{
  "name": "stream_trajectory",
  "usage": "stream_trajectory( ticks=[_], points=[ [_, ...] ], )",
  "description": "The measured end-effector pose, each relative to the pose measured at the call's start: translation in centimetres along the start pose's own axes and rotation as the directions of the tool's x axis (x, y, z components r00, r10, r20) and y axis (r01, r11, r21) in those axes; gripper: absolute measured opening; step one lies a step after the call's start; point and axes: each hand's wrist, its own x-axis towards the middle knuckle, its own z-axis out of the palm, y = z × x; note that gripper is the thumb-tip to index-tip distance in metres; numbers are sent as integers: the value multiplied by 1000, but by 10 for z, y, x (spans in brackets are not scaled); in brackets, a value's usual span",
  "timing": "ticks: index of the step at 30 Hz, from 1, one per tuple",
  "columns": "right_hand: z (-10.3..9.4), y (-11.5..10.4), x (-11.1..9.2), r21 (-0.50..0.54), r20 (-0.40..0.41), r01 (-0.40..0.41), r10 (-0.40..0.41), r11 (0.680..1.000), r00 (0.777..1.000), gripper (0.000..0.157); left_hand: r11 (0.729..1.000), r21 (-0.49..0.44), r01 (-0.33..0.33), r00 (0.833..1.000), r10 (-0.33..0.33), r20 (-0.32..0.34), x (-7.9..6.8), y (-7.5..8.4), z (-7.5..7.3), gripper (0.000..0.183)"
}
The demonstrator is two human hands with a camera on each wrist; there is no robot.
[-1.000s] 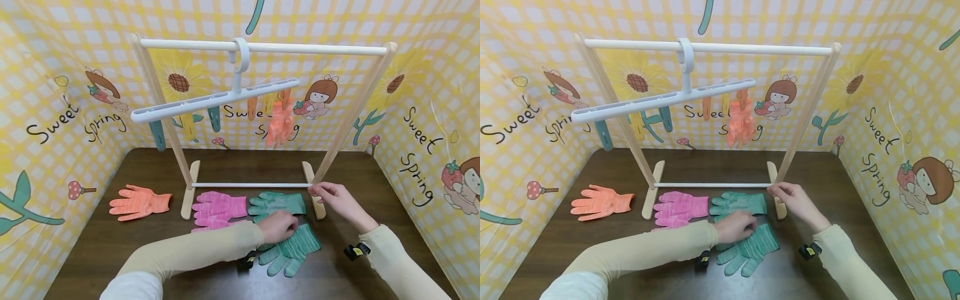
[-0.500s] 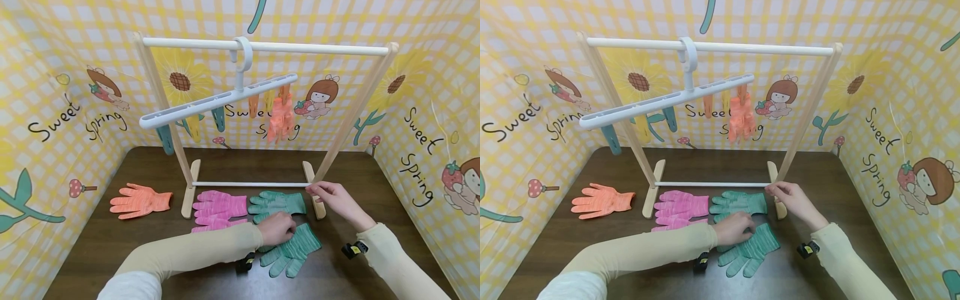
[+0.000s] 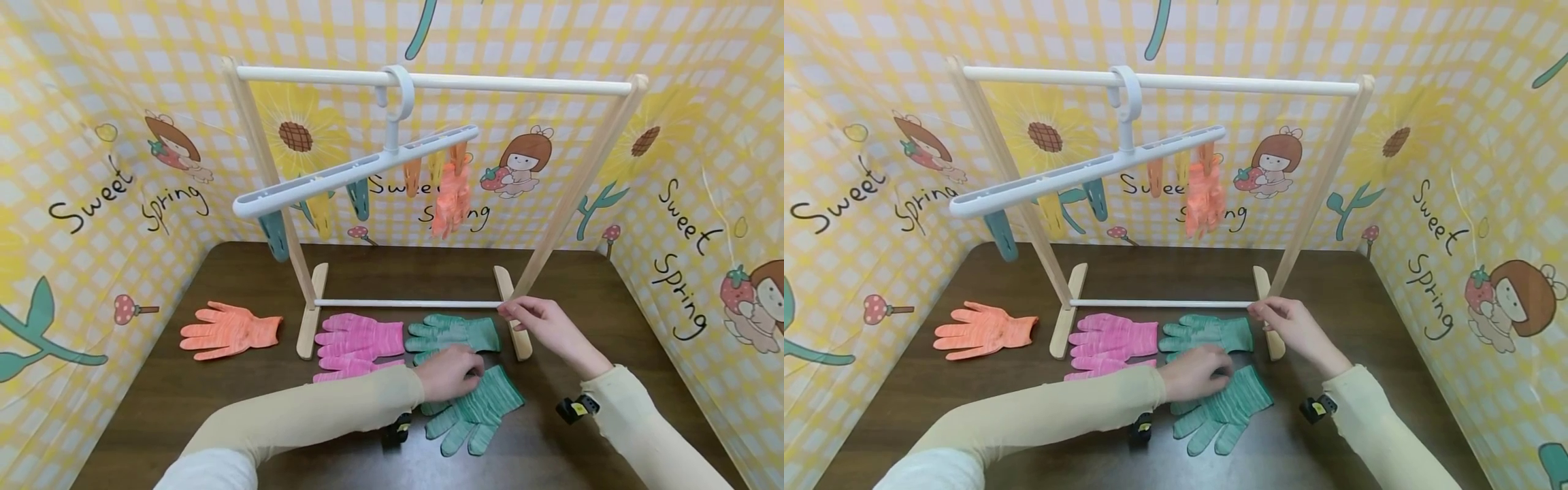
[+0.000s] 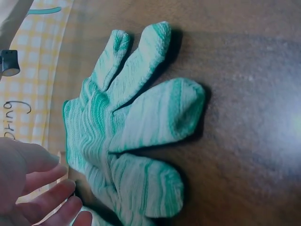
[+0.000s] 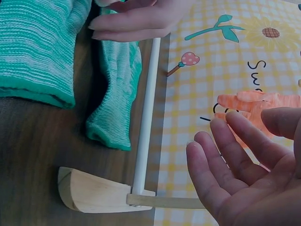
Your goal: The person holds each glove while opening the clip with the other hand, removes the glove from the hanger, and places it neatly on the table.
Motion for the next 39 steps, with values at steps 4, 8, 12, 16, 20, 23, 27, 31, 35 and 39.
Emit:
stream_trajectory(
  ticks=[4,8,12,16,20,23,27,31,35,39],
  points=[
    [0,-5,2,-9,-10,-7,7,1000,1000,34,995,-88,42,998,-46,-43,-1,-5,-8,11],
    [-1,-11,6,-15,-22,-14,13,1000,1000,37,980,-177,87,987,-109,-117,-1,-11,-22,15],
    [-4,-20,11,-24,-44,4,-5,1000,999,37,968,-231,102,960,-157,-233,-2,-19,-36,16],
    [-7,-32,19,-39,-68,32,-35,999,997,37,944,-311,107,917,-215,-336,-3,-28,-49,17],
    [-12,-45,28,-72,-89,53,-60,996,994,39,917,-388,90,870,-262,-418,0,-38,-61,20],
    [-16,-57,36,-74,-113,67,-75,995,991,40,914,-398,82,834,-281,-474,3,-44,-70,20],
    [-19,-73,48,-29,-153,95,-99,995,983,41,918,-387,87,796,-298,-527,9,-50,-79,20],
    [-20,-88,59,-6,-195,127,-125,992,973,41,913,-397,94,772,-319,-550,14,-53,-87,21],
    [-22,-102,71,-39,-253,156,-161,987,954,41,902,-425,79,744,-337,-577,21,-56,-97,23],
    [-23,-112,84,-79,-310,175,-191,981,932,42,887,-459,51,703,-358,-614,30,-58,-106,25]
  ],
)
